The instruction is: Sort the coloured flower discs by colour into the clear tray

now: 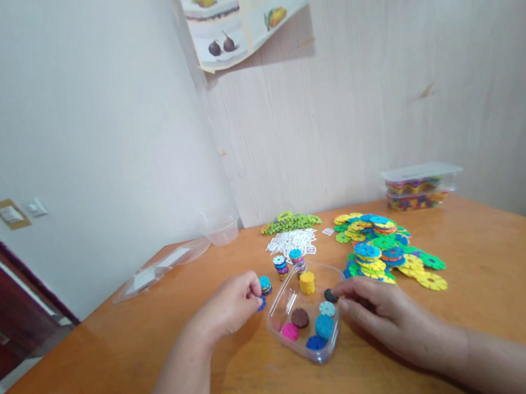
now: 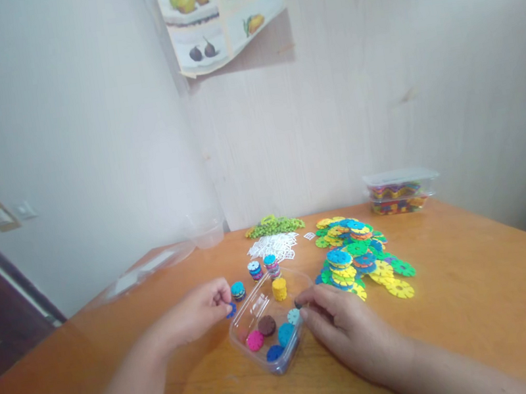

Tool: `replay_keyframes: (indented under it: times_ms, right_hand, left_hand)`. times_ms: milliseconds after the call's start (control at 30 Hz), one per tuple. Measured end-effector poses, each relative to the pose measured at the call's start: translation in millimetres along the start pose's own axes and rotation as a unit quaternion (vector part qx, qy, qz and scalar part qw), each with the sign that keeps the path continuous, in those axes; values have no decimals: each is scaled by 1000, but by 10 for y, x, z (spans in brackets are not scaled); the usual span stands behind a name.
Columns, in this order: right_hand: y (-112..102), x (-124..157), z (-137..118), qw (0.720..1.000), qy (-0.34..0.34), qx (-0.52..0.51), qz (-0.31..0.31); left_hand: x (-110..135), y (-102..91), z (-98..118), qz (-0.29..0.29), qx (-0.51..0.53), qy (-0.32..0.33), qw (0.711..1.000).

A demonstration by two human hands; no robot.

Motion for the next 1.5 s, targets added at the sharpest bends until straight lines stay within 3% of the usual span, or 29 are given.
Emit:
replay_keyframes:
  times_ms: [100, 167, 300, 433, 633, 1500]
  right_hand:
    - [-3, 3, -15, 1000, 1, -4, 2]
    - [-2, 5, -22, 1000, 0, -2, 1]
    - [5, 2, -21, 1000, -1, 2, 3]
    - [20, 4, -9, 1000, -3, -2, 5]
    - [15, 15, -11, 1000, -4, 4, 9]
    - [39, 2, 13, 1000, -2, -1, 15]
  left_hand:
    - [53, -110, 191, 70, 49, 19, 996]
    - [98, -119, 350, 86, 92, 43, 991]
    - [192, 51, 605, 13, 124, 73, 990]
    - [265, 235, 713, -63, 100, 67, 991]
    - [342, 238, 816, -79, -55, 105, 990]
    - [361, 301, 829, -143, -83, 124, 978]
Point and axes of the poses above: each hand's wrist, its own x-axis away from the middle knuckle, its own y-axis out of the palm, z = x × y, the point moved 1 cm from there along -x, towards the middle knuckle, and after that the axes turned 9 degrees about x, right-handed, at the moved point
